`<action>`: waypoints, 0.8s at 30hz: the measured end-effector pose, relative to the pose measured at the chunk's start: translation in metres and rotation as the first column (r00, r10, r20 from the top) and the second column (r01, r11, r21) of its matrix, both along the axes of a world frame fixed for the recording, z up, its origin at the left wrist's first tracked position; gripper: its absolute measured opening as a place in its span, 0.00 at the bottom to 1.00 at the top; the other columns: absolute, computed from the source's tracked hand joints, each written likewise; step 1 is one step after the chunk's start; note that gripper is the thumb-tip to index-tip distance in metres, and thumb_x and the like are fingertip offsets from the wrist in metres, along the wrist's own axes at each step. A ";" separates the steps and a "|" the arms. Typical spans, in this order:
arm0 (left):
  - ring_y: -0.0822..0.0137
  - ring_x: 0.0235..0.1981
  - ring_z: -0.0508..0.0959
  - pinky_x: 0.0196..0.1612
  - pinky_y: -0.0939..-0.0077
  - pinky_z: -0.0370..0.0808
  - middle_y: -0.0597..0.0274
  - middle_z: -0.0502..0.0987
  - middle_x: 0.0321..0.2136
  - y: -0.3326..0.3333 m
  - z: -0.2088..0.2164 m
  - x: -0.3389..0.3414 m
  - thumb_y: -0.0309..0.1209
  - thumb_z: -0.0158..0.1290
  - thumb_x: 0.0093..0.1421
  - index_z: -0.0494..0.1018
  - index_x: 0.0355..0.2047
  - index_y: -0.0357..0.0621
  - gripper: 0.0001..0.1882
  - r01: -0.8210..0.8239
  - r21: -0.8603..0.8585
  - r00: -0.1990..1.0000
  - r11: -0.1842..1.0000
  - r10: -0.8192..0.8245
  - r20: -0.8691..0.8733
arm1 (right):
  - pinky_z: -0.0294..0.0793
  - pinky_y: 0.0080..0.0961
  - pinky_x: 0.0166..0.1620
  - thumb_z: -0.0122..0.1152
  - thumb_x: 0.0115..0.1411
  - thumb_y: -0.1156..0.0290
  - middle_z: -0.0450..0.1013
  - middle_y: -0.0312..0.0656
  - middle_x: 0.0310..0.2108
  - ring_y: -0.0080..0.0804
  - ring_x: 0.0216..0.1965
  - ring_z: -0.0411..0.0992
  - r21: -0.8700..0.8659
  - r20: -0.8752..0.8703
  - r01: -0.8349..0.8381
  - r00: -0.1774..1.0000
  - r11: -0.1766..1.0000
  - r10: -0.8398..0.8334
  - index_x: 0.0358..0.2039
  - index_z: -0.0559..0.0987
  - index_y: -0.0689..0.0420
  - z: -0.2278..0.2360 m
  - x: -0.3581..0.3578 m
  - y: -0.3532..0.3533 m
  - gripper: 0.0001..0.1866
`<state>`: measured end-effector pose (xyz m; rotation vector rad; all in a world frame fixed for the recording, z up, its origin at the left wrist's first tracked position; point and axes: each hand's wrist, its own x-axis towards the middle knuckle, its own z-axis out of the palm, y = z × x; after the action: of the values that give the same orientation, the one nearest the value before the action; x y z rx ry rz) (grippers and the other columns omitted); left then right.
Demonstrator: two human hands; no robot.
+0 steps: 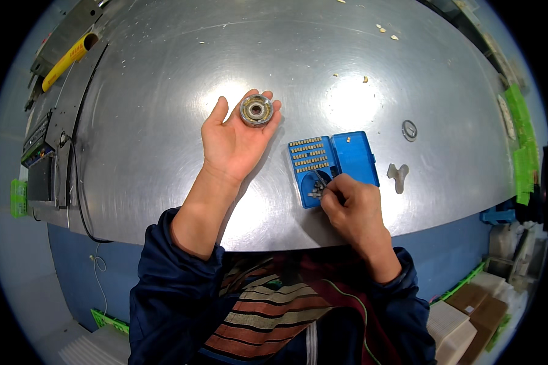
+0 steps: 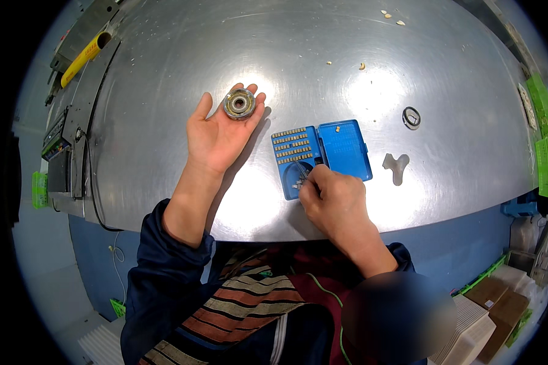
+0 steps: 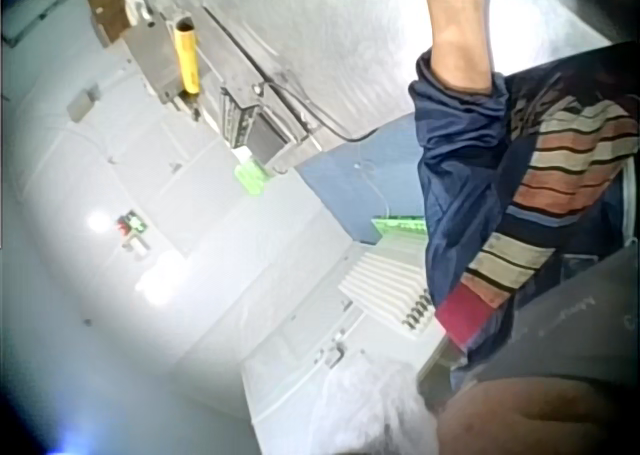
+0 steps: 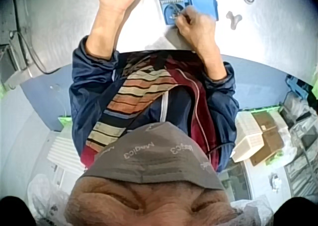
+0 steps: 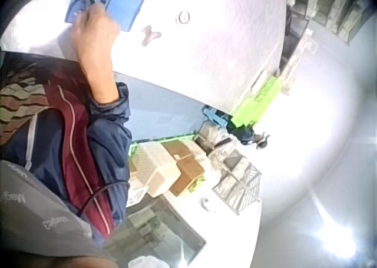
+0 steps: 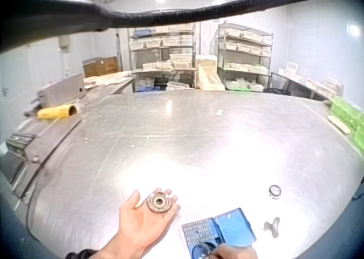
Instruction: The person holds a cylindrical metal component in their left hand and uses tweezers to pick up small metal pieces from a blue tray. They carefully place these pieces into the component, repeating the process multiple times. The person then uses their fingers to adjust the inserted parts within the component.
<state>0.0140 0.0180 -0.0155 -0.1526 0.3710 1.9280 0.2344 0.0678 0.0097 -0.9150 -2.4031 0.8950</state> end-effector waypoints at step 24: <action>0.47 0.58 0.63 0.62 0.55 0.63 0.45 0.63 0.54 0.000 0.001 0.001 0.47 0.29 0.70 0.61 0.53 0.36 0.26 -0.003 -0.016 1.000 1.000 0.003 0.002 | 0.70 0.34 0.20 0.60 0.49 0.75 0.70 0.48 0.13 0.45 0.14 0.71 0.041 0.024 -0.011 1.000 0.999 0.010 0.18 0.73 0.60 0.000 -0.004 0.000 0.07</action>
<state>0.0154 0.0183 -0.0141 -0.1658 0.3852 1.9281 0.2309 0.0680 0.0099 -0.9037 -2.4390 0.8404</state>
